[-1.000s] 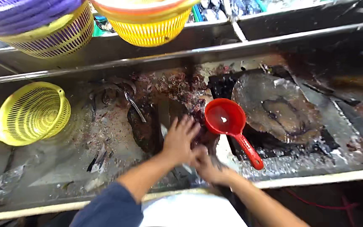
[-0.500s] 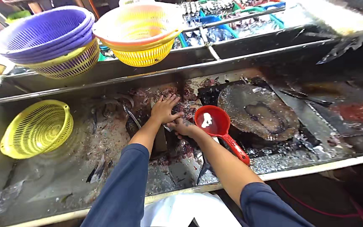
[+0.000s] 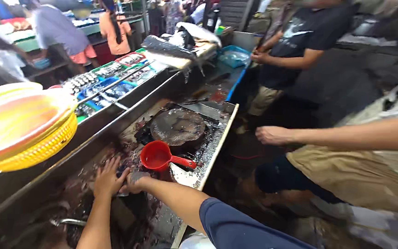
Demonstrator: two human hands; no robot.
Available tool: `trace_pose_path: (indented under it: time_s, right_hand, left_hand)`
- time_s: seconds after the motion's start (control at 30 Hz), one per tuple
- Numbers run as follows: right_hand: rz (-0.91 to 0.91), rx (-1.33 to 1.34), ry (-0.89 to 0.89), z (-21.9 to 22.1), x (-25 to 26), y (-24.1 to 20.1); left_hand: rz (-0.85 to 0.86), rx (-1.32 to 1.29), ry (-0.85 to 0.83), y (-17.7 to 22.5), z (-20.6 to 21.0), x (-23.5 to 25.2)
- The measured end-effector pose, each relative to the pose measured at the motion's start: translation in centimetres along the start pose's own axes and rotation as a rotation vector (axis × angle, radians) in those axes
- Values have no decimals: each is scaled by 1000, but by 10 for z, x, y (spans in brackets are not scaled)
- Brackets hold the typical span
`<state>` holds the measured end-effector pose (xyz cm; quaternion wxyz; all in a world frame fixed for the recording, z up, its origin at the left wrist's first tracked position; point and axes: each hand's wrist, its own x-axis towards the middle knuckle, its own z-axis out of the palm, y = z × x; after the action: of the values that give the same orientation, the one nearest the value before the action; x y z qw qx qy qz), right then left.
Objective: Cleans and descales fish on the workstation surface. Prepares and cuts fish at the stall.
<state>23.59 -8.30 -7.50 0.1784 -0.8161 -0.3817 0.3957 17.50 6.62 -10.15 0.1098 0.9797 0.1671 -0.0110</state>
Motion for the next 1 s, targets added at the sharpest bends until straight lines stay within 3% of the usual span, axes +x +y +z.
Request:
trace_pose_path:
  time_s: [0.33,0.57,0.67,0.8,0.9,1.0]
  right_hand:
    - [117,29,243,23,-22,-9]
    - [69,-74,92,20,-10,-4]
    - [-53,132,29,22,15,26]
    - [-73,425,-231,13,27,35]
    - [-51,332,-259,9,11,27]
    - [-49,262,-284,37,-42,52]
  left_hand:
    - [12,7,-2,-6,1,-1]
    - [18,15,-78,-8,-1,-3]
    - [4,7,-97,-8,3,1]
    - [-37,-14,-80,-11,4,4]
    - [-47,-36,-28,-7,12,-5]
    - [-43,-109,105,31,46,-55]
